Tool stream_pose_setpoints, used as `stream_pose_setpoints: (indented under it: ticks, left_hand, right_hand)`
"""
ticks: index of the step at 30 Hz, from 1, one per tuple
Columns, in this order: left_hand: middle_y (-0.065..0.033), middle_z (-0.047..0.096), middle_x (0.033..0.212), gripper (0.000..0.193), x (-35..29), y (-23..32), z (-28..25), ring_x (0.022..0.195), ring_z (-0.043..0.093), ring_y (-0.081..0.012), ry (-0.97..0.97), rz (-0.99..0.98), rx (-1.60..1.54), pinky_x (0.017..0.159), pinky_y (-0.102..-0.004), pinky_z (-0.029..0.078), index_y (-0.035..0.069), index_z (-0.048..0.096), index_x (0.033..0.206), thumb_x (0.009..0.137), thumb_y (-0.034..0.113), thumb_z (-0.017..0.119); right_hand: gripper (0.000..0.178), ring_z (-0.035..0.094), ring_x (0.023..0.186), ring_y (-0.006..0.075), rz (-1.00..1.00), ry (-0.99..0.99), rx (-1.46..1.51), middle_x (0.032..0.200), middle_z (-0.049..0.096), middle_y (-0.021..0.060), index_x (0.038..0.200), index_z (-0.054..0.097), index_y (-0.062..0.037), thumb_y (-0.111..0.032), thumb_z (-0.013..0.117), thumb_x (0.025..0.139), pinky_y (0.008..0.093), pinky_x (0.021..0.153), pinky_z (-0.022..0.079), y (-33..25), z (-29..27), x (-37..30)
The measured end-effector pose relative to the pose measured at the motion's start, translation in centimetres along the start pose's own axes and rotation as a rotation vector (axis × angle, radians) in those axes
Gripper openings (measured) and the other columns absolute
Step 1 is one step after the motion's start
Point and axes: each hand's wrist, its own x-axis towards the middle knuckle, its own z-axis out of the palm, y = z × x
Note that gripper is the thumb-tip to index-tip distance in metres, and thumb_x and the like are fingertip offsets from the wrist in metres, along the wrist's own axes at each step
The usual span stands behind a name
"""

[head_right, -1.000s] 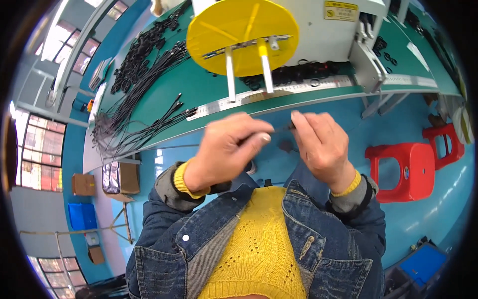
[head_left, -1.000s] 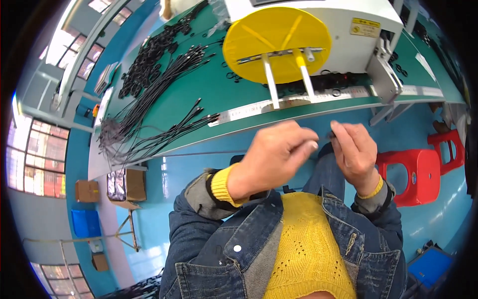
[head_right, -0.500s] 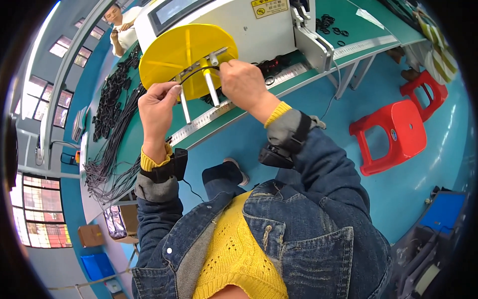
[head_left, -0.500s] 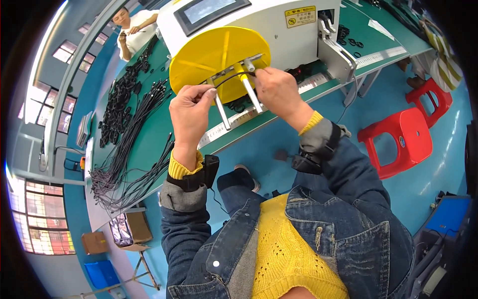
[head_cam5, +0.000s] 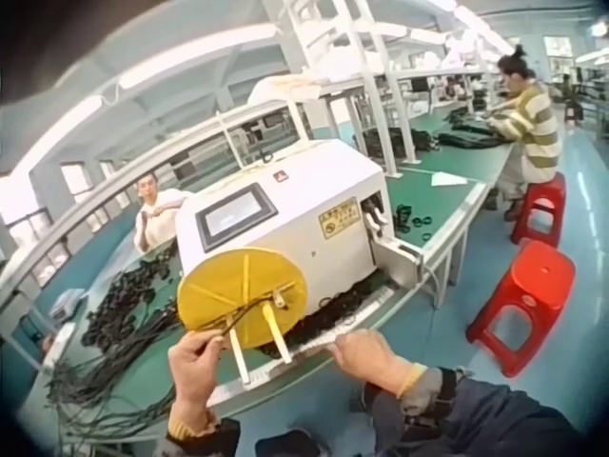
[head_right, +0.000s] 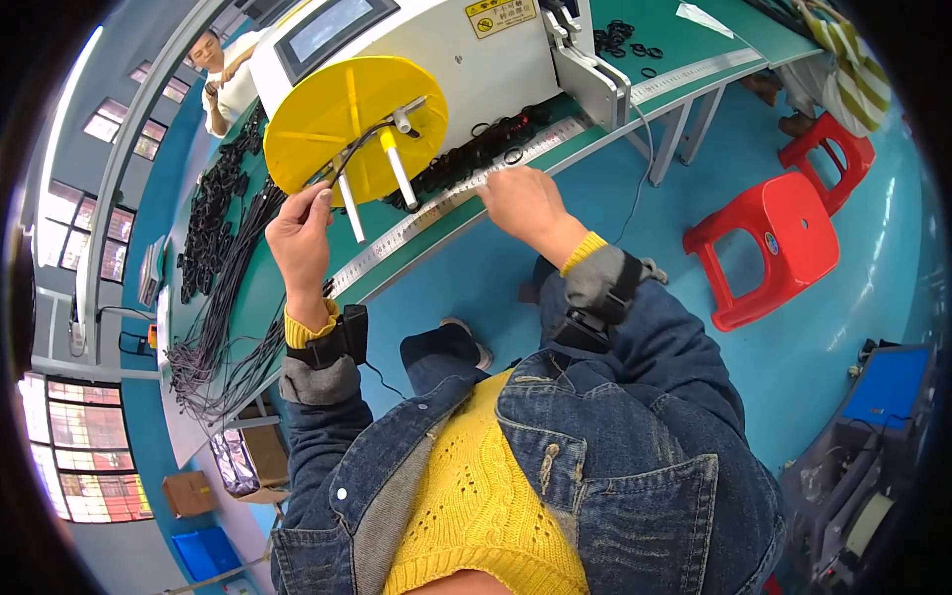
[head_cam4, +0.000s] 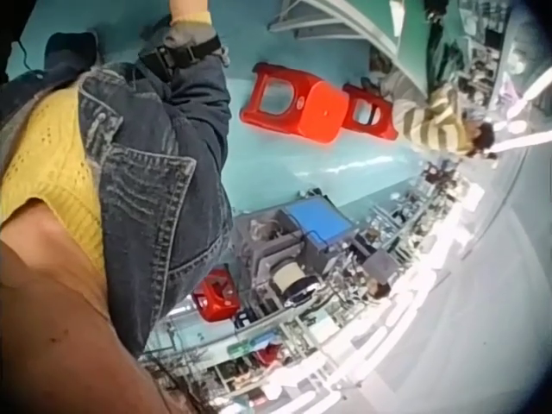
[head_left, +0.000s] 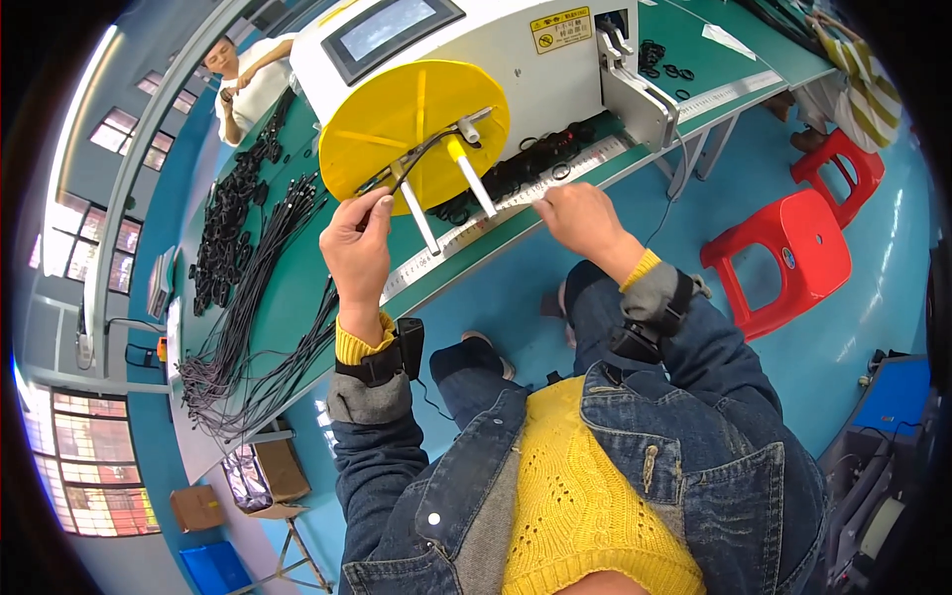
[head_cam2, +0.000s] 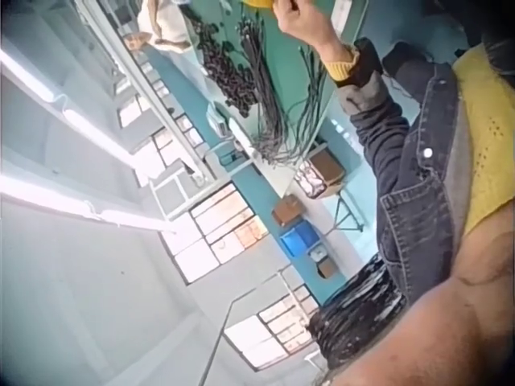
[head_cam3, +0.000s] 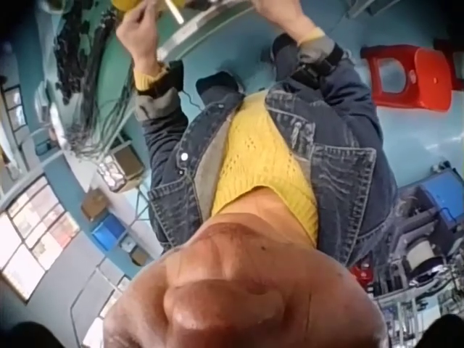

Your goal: The person winds a cable around the spindles of a machine, removes the coiled cable, and secures it with a rubber band by hand. This process is repeated for several more cables.

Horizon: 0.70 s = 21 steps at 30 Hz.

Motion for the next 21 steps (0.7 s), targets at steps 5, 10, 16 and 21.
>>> stream_pose_setpoints:
  ticks: [5, 10, 16, 21]
  left_hand:
    - [-0.004, 0.056, 0.067, 0.014, -0.3, -0.7, -0.1, 0.057, 0.049, -0.0073, 0.044, 0.112, 0.075, 0.051, -0.0204, 0.038, -0.002, 0.065, 0.092, 0.08, 0.005, 0.063]
    - [-0.0054, 0.052, 0.063, 0.015, -0.3, 0.6, -0.6, 0.053, 0.046, -0.0103, 0.087, 0.288, 0.265, 0.049, -0.0226, 0.038, -0.001, 0.065, 0.094, 0.08, 0.006, 0.063]
    - [-0.0075, 0.051, 0.062, 0.016, -2.0, 1.9, -0.5, 0.052, 0.045, -0.0127, 0.058, 0.29, 0.324, 0.049, -0.0245, 0.038, 0.001, 0.064, 0.096, 0.081, 0.006, 0.062]
    - [-0.0085, 0.052, 0.063, 0.019, -3.1, 1.7, 0.2, 0.052, 0.046, -0.0134, 0.042, 0.269, 0.288, 0.049, -0.0254, 0.038, 0.0, 0.062, 0.101, 0.083, 0.006, 0.06]
  right_hand:
    - [0.023, 0.057, 0.066, 0.0375, 0.117, -0.206, 0.08, 0.066, 0.058, 0.019, 0.068, 0.061, -0.0013, -0.022, 0.058, 0.077, 0.0451, 0.062, 0.045, 1.7, 0.9, -3.8]
    - [0.022, 0.056, 0.066, 0.0378, 0.155, -0.312, 0.18, 0.068, 0.059, 0.0192, 0.073, 0.064, -0.0015, -0.022, 0.057, 0.077, 0.0447, 0.062, 0.045, 1.4, 1.4, -5.1]
    - [0.021, 0.056, 0.066, 0.0376, 0.16, -0.353, 0.202, 0.067, 0.059, 0.0187, 0.073, 0.064, -0.0015, -0.021, 0.058, 0.077, 0.0443, 0.062, 0.045, 1.0, 1.4, -5.9]
    - [0.022, 0.057, 0.069, 0.0369, 0.171, -0.406, 0.207, 0.069, 0.06, 0.0183, 0.071, 0.063, -0.0017, -0.022, 0.058, 0.078, 0.0442, 0.065, 0.046, 1.0, 1.3, -6.0]
